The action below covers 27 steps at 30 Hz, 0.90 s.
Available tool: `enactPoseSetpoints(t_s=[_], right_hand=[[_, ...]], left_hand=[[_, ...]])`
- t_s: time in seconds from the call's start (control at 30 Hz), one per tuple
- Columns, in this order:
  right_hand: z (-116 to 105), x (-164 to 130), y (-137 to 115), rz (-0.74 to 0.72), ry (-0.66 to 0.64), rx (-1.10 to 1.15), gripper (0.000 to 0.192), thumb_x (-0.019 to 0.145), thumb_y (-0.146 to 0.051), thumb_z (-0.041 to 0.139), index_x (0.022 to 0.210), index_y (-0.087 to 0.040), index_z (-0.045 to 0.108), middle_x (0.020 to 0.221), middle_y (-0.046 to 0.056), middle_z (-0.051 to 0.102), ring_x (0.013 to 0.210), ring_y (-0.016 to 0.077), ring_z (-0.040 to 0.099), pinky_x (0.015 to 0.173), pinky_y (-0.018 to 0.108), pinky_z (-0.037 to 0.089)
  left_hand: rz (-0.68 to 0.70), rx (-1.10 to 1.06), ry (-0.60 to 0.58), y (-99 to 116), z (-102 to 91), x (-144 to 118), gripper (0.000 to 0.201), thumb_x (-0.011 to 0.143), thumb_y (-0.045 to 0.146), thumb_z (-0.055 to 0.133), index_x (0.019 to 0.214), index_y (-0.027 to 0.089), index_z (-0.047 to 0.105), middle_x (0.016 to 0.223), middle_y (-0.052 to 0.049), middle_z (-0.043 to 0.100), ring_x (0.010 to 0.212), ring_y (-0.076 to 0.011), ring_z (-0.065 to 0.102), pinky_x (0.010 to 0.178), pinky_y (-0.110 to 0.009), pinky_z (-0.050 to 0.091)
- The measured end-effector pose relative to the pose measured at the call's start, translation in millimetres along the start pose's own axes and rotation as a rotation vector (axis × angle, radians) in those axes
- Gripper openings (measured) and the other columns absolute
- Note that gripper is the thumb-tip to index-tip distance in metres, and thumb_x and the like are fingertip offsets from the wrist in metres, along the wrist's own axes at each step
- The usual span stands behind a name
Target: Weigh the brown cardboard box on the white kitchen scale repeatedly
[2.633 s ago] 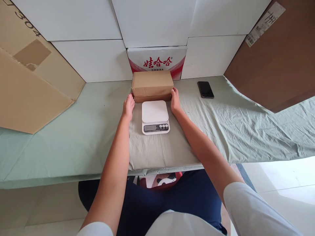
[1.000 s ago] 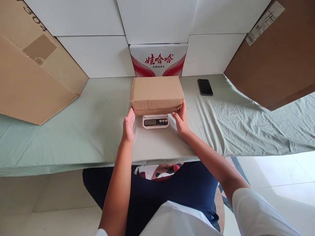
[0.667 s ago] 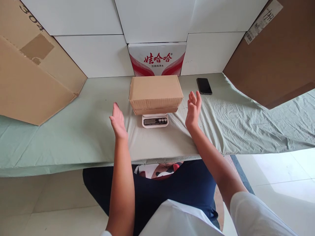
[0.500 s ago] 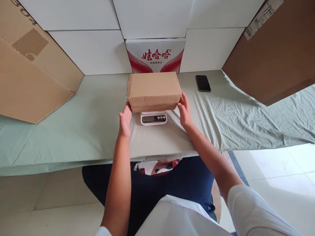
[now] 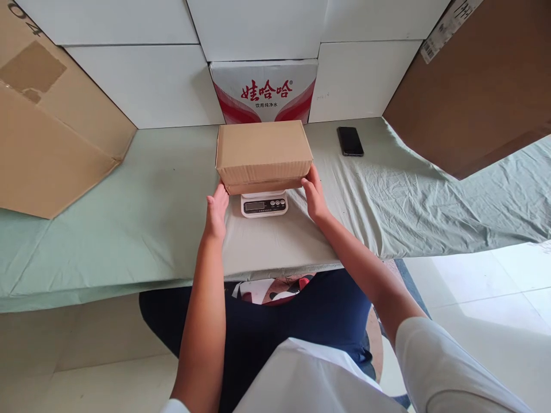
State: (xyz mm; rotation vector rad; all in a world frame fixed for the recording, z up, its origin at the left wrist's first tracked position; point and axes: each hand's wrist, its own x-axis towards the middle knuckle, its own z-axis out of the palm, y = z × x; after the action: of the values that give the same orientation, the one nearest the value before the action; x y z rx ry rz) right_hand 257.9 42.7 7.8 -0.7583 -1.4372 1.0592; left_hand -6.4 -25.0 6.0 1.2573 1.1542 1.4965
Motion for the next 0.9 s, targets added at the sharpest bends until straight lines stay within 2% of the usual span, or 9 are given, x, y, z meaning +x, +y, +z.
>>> enactPoseSetpoints(t_s=[0.07,0.2,0.3,0.4,0.53,0.67,0.9], right_hand=[[-4,2,3,0.013,0.061,0.018,0.074,0.086,-0.07,0.057,0.151,-0.037,0.041,0.17,-0.001,0.039,0.16,0.0291,0.033,0.136,0.053,0.027],[-28,13,7,-0.013,0.347,0.054,0.073,0.086,-0.067,0.053,0.153,-0.043,0.034,0.175,-0.006,0.024,0.166,0.0283,0.022,0.136,0.058,0.02],[-46,20,7,0.002,0.466,0.093,0.069,0.088,-0.065,0.046,0.152,-0.044,0.035,0.175,-0.006,0.025,0.167,0.0263,0.019,0.135,0.059,0.02],[-50,22,5,0.04,0.489,0.141,0.065,0.088,-0.062,0.045,0.15,-0.043,0.038,0.174,-0.005,0.028,0.167,0.0247,0.021,0.135,0.058,0.02],[-39,18,2,0.073,0.471,0.193,0.062,0.086,-0.058,0.051,0.145,-0.042,0.041,0.173,-0.006,0.03,0.166,0.0228,0.025,0.136,0.058,0.018],[-29,15,-2,0.106,0.462,0.214,0.066,0.082,-0.06,0.055,0.143,-0.038,0.043,0.173,-0.003,0.03,0.165,0.0219,0.027,0.137,0.053,0.019],[-28,17,-2,0.145,0.456,0.218,0.069,0.079,-0.061,0.056,0.143,-0.036,0.043,0.173,-0.001,0.032,0.165,0.021,0.027,0.137,0.051,0.022]], left_hand=[[0.009,-0.001,0.018,0,-2.7,1,0.102,0.08,0.096,0.025,0.155,0.032,0.052,0.172,-0.004,0.036,0.163,-0.0287,0.025,0.135,-0.043,0.019],[0.018,0.007,0.116,0,-11.1,4,0.103,0.082,0.094,0.014,0.159,0.033,0.044,0.175,-0.001,0.029,0.165,-0.0235,0.02,0.134,-0.039,0.02],[0.019,0.015,0.145,0,-14.6,5,0.104,0.082,0.094,0.011,0.16,0.032,0.043,0.175,-0.001,0.028,0.164,-0.0228,0.02,0.134,-0.037,0.022],[0.022,0.005,0.148,1,-14.9,5,0.102,0.083,0.093,0.015,0.16,0.031,0.044,0.175,-0.001,0.029,0.164,-0.0236,0.02,0.134,-0.037,0.021],[0.03,-0.004,0.146,1,-14.5,4,0.101,0.084,0.092,0.014,0.159,0.032,0.044,0.175,0.0,0.03,0.165,-0.0239,0.019,0.135,-0.038,0.02],[0.033,0.0,0.139,0,-15.3,4,0.102,0.084,0.092,0.013,0.16,0.031,0.043,0.175,-0.001,0.029,0.165,-0.0236,0.019,0.134,-0.038,0.021],[0.022,0.005,0.143,1,-14.7,5,0.104,0.083,0.093,0.013,0.161,0.031,0.042,0.176,-0.002,0.027,0.164,-0.0232,0.02,0.134,-0.038,0.021]])
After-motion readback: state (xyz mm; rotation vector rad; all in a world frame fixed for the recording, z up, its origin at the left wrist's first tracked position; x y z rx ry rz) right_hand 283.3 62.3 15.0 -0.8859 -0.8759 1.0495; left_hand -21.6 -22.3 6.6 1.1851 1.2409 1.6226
